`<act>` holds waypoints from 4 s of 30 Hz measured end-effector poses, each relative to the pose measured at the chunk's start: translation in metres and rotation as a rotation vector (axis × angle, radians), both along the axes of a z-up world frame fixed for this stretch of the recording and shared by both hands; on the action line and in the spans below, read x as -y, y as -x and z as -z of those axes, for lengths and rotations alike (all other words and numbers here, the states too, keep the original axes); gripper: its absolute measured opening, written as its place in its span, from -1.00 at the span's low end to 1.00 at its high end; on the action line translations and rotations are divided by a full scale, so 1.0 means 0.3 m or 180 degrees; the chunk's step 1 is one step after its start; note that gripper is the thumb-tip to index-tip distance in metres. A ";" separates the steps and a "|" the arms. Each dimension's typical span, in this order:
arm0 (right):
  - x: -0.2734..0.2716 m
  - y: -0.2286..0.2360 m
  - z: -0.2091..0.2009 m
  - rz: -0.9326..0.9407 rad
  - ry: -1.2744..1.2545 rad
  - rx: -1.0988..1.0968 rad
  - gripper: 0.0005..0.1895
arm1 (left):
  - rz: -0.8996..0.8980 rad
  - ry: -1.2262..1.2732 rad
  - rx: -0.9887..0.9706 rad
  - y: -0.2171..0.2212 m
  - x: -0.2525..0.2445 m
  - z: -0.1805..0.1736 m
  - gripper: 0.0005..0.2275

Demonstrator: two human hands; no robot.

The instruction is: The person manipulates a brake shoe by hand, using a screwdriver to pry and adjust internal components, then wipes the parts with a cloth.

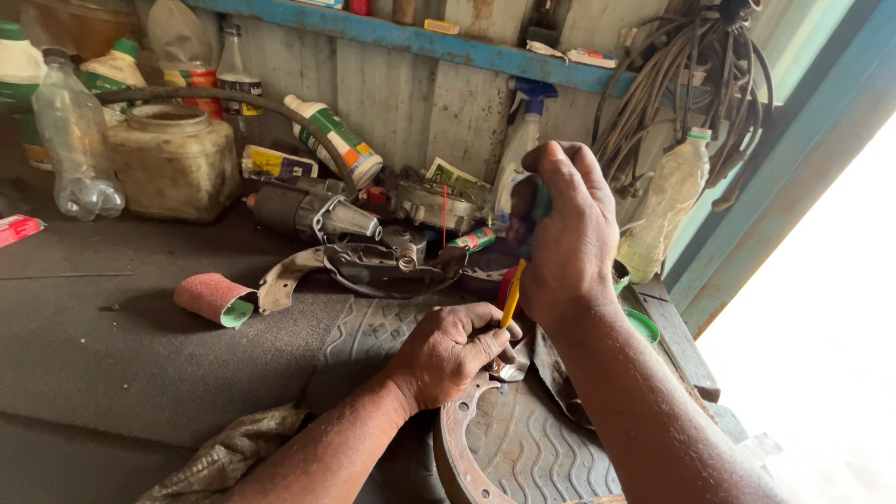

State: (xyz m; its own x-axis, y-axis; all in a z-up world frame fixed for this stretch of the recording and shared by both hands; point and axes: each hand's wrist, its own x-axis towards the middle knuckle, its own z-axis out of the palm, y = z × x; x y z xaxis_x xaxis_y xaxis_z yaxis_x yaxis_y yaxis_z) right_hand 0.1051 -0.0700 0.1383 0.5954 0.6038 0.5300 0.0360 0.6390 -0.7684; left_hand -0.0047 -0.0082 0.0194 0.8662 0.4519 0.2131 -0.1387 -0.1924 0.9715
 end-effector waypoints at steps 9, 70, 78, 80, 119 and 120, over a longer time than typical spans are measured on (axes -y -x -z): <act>0.018 0.036 0.018 0.0910 -0.0200 -0.0348 -0.78 | 0.0234 0.0242 0.0156 -0.011 -0.001 0.009 -0.81; 0.077 -0.161 -0.006 0.0987 0.0341 -0.1142 -0.55 | 0.0441 0.0412 0.0182 -0.070 -0.070 0.068 -0.68; 0.113 -0.085 0.015 0.0301 -0.0316 -0.0388 -0.65 | 0.0340 -0.0122 0.0173 -0.048 -0.059 0.053 -0.68; 0.103 -0.034 0.015 0.0180 -0.0443 -0.0087 -0.66 | 0.0304 -0.0322 0.0273 -0.035 -0.052 0.044 -0.70; 0.007 0.153 0.031 -0.0425 0.0565 0.1259 -0.66 | 0.0179 -0.1113 0.0959 -0.010 -0.068 0.081 -0.84; -0.007 0.151 0.025 -0.0522 0.0618 0.1104 -0.67 | 0.0301 -0.0141 0.0744 -0.008 -0.056 0.072 -0.82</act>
State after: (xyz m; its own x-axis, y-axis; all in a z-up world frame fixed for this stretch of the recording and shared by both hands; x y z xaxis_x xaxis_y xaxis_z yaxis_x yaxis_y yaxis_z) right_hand 0.0599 -0.0679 0.1308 0.2899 0.7839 0.5490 0.2234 0.5024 -0.8353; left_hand -0.0024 0.0087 -0.0023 0.8291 0.3571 0.4302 -0.3778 -0.2095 0.9019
